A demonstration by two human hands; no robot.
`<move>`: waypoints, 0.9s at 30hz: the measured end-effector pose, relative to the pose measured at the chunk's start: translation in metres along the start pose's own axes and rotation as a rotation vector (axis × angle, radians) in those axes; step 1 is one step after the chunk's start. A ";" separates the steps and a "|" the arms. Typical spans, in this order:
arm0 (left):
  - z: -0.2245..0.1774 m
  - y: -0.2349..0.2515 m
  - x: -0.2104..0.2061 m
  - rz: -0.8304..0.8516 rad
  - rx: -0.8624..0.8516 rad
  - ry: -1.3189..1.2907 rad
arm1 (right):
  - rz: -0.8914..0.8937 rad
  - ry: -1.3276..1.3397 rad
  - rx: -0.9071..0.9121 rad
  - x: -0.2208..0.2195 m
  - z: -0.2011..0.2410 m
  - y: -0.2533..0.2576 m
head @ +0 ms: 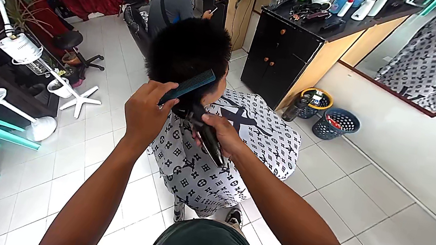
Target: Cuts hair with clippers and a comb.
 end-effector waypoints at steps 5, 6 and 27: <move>0.002 -0.001 -0.001 0.008 0.011 -0.006 | -0.017 0.153 0.083 -0.001 0.011 0.000; 0.002 -0.001 -0.002 0.018 0.010 -0.008 | -0.005 0.173 0.115 0.000 0.013 0.000; 0.009 0.001 -0.006 -0.002 0.019 -0.084 | -0.062 -0.028 0.031 0.002 -0.006 0.008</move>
Point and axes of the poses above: each hand's wrist, its own y-axis towards the middle knuckle, its own x-axis out of the back of the hand, z = x × y, the point moved 5 cm from there along y, towards the middle knuckle
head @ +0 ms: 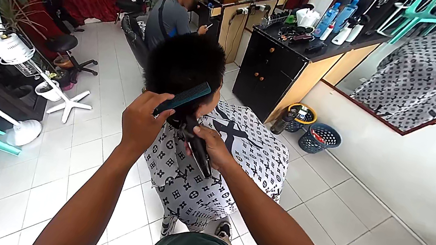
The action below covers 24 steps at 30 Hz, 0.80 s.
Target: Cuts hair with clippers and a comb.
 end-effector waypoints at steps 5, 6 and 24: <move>0.001 -0.001 -0.001 0.004 0.026 0.012 | 0.015 0.198 0.064 -0.003 0.015 -0.003; 0.002 -0.002 -0.002 0.003 0.029 0.008 | 0.030 0.220 0.094 -0.003 0.017 -0.003; -0.027 0.000 0.013 -0.089 0.027 0.108 | -0.221 -1.138 0.143 0.078 0.093 -0.004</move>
Point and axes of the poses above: each hand's wrist, its own y-axis towards the middle knuckle, its own x-axis out of the back of the hand, z = x × y, the point moved 5 cm from there along y, towards the middle knuckle
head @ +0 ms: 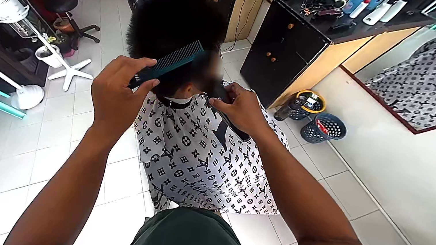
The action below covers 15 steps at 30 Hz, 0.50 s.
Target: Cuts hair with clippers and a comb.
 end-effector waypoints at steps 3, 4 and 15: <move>-0.002 0.000 -0.006 -0.001 0.002 0.019 | -0.013 0.065 0.155 -0.003 0.015 0.000; -0.002 0.000 -0.007 0.003 0.008 0.023 | -0.010 0.080 0.216 -0.005 0.019 -0.001; -0.010 -0.002 -0.013 0.060 0.050 0.088 | -0.001 0.020 0.393 -0.010 0.042 -0.004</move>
Point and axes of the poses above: each hand's wrist, its own y-axis towards the middle knuckle, its own x-axis out of the back of the hand, z = x × y, the point moved 5 cm from there along y, towards the middle knuckle
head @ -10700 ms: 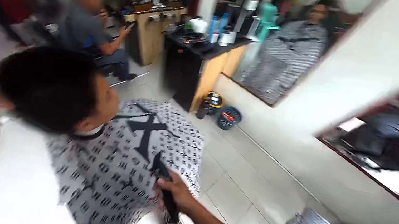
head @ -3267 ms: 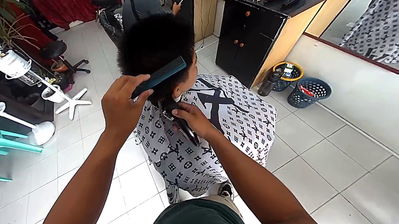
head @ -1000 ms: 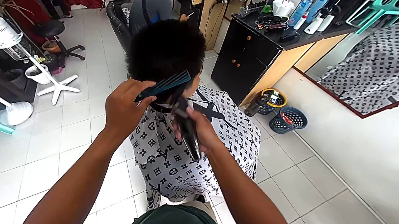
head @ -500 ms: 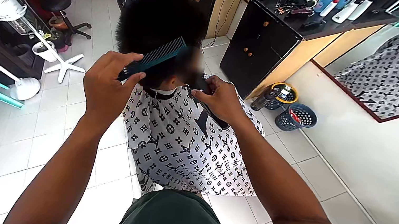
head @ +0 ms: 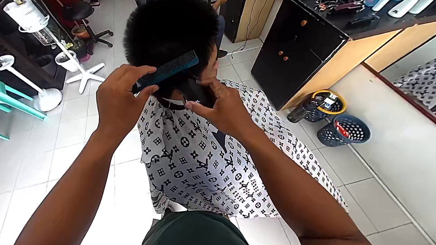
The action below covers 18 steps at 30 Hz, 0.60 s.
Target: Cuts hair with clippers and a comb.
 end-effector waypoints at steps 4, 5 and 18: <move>-0.010 0.001 0.007 -0.016 -0.024 0.047 | 0.066 -0.082 -0.316 0.011 -0.030 -0.004; -0.011 0.002 0.008 -0.020 -0.029 0.055 | 0.063 -0.063 -0.323 0.011 -0.030 -0.002; -0.019 0.009 0.001 0.038 -0.025 0.135 | 0.066 0.073 -0.216 0.009 -0.023 0.001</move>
Point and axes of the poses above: each hand's wrist, its own y-axis towards the middle knuckle, its own x-axis out of the back of the hand, z = x × y, the point moved 5 cm from there along y, towards the middle knuckle
